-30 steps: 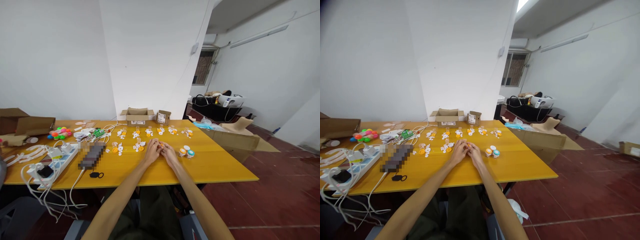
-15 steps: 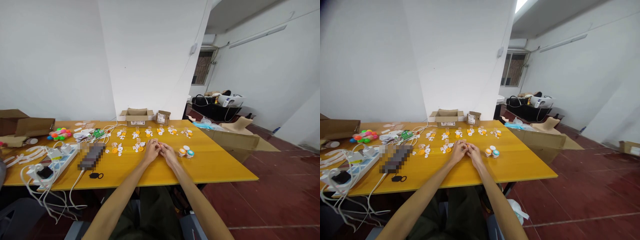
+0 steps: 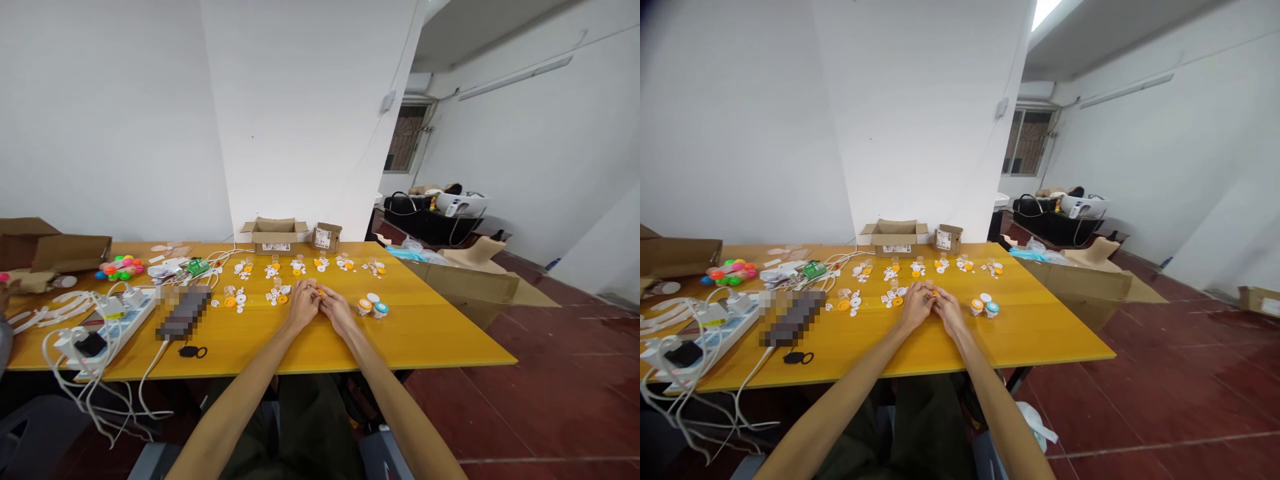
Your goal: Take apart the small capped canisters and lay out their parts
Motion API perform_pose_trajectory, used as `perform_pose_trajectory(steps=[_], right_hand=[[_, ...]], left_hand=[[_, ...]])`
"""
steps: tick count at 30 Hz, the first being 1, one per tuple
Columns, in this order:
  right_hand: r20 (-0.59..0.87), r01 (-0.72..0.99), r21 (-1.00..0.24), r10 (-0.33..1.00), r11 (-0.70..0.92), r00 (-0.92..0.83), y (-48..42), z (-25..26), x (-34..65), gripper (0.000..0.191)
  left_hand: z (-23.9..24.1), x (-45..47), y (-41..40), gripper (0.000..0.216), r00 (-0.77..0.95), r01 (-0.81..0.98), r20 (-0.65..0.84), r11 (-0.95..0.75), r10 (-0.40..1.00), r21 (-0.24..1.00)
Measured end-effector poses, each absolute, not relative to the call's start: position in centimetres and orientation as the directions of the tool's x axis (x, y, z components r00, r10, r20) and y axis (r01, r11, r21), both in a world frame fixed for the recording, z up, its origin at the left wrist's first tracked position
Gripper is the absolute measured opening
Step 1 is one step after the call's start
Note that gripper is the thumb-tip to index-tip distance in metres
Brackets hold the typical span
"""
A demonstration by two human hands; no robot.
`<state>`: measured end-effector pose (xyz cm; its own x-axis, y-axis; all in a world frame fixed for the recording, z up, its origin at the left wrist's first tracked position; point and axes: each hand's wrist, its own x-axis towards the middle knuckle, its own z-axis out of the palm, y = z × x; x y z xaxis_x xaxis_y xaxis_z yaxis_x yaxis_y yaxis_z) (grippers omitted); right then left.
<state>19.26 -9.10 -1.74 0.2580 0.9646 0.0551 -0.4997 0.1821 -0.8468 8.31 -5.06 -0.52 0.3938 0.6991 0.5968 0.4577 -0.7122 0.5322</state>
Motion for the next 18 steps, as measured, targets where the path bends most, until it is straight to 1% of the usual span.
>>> perform_pose_trajectory(steps=[7,13,18], right_hand=[[0.067,-0.486,-0.85,0.957,0.204,0.284,-9.27,-1.77,19.14,0.033],[0.058,-0.489,-0.852,0.962,0.186,0.266,-9.37,-1.84,19.25,0.036],[0.073,-0.483,-0.85,0.957,0.208,0.282,-9.39,-1.73,19.15,0.039]], left_hand=[[-0.4,8.4,-4.91,0.016,0.375,0.42,0.572,-0.684,0.73,0.597],[-0.25,8.5,-5.13,0.017,0.357,0.439,0.573,-0.674,0.738,0.594],[-0.11,8.42,-5.18,0.018,0.368,0.434,0.567,-0.675,0.737,0.596]])
